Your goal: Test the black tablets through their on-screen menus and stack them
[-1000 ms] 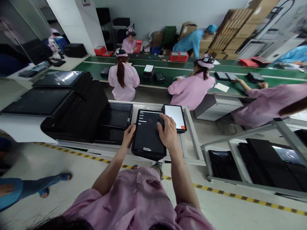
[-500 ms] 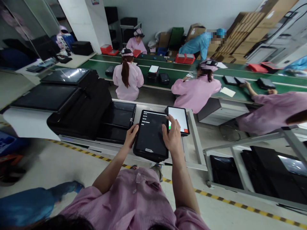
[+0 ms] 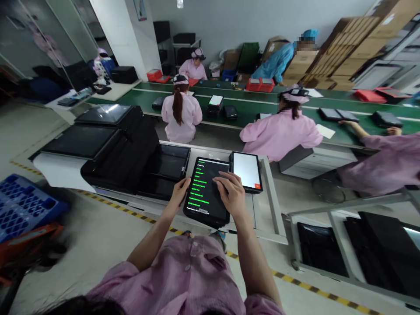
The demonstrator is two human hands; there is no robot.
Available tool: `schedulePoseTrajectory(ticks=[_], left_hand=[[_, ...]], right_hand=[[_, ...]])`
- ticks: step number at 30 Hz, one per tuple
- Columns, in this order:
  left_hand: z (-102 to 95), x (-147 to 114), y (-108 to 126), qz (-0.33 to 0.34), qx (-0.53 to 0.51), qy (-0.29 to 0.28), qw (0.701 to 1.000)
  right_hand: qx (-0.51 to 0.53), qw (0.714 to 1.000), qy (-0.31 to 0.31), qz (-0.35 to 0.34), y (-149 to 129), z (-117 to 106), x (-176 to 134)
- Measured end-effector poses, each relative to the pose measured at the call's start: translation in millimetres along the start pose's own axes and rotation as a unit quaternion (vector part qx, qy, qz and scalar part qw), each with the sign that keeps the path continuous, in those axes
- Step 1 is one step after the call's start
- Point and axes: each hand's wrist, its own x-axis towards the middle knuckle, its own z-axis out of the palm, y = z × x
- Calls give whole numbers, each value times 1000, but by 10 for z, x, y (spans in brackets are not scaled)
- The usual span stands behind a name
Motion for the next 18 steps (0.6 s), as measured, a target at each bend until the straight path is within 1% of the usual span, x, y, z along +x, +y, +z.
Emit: schedulePoseTrajectory(ticks=[3,5,7,11,13,15,17,18], left_hand=[[-56,-118,5,16,14,10,1000],[-93,-230,-40,14,2,17,1000],[-120,-368,-116,0,-16,52,999],[-91,-701,-289,-18,-50,181,982],[-18,-874,-362,-2,-62,240,969],[80,-1041,-427,22,-69,306,949],[182,-1215,-492,43,-73,371,925],[230,-1310,-529,50,-70,392,916]], right_hand=[[11,1000,-2,-17,45,8,10],[11,1000,-8,-20,98,14,17],[10,999,-23,-29,164,24,31],[35,995,-61,-68,289,57,90],[52,991,-83,-92,330,68,125],[70,986,-101,-114,359,57,146],[97,981,-103,-130,389,16,142],[117,979,-100,-136,409,-15,127]])
